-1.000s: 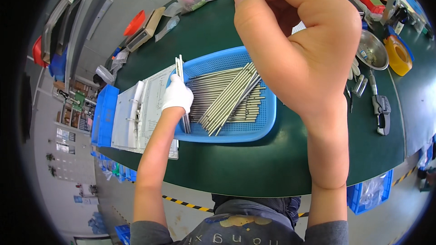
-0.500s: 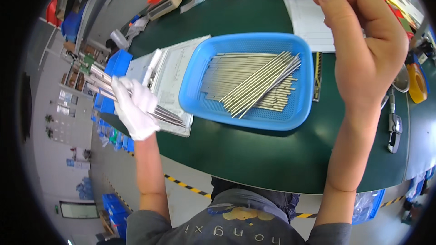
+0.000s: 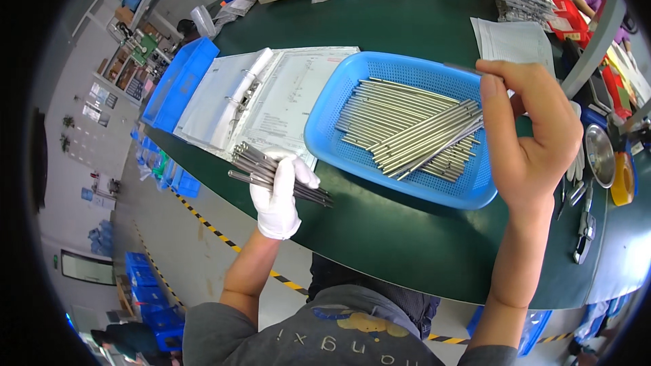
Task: The recorder is inspecting and sorting hollow metal rods using a thin probe or testing needle.
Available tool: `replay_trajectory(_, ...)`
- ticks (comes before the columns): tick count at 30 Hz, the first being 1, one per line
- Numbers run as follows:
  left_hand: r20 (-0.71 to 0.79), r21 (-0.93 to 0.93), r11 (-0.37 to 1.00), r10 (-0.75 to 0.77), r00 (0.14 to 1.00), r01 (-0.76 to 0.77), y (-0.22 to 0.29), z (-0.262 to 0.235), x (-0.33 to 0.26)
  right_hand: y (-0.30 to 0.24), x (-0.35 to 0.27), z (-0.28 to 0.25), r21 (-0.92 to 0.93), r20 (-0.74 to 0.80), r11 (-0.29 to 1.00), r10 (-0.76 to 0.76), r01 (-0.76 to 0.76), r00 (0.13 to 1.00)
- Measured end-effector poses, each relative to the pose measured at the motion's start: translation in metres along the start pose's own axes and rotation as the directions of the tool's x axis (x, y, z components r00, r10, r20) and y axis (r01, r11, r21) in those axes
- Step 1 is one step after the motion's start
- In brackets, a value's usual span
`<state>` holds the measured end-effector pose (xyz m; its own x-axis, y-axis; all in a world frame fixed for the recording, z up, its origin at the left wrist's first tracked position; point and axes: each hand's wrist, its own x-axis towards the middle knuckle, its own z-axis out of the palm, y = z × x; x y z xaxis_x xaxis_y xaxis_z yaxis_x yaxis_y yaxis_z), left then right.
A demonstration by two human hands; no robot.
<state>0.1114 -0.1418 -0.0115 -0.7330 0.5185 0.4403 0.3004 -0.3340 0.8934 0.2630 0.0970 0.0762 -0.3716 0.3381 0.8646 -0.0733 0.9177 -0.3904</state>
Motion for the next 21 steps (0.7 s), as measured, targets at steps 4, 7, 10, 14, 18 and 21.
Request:
replay_trajectory(4, -0.131, -0.095, 0.963, -0.261, 0.956, 0.25, -0.006, -0.019, 0.004, -0.003, -0.005, 0.007, -0.007, 0.059, 1.0, -0.022, 0.022, 0.998)
replay_trajectory(7, -0.188, -0.397, 0.776, -0.591, 0.784, 0.49, -0.021, -0.033, 0.009, -0.011, -0.011, 0.018, 0.039, 0.144, 0.999, -0.013, 0.008, 0.99)
replay_trajectory(10, -0.096, -0.564, 0.598, -0.733, 0.673, 0.57, -0.039, -0.036, 0.0, -0.021, -0.021, 0.036, 0.069, 0.278, 0.995, -0.084, 0.067, 0.957)
replay_trajectory(14, 0.047, -0.635, 0.534, -0.695, 0.718, 0.559, -0.051, -0.034, -0.015, -0.04, -0.038, 0.076, 0.141, 0.444, 0.989, -0.107, 0.049, 0.89)
replay_trajectory(18, 0.024, -0.641, 0.56, -0.669, 0.743, 0.525, -0.046, -0.031, -0.02, -0.057, -0.041, 0.12, 0.216, 0.52, 0.976, -0.142, 0.031, 0.842)
replay_trajectory(21, 0.004, -0.684, 0.539, -0.671, 0.741, 0.492, -0.041, -0.028, -0.019, -0.065, -0.036, 0.154, 0.238, 0.558, 0.962, -0.246, 0.131, 0.792)
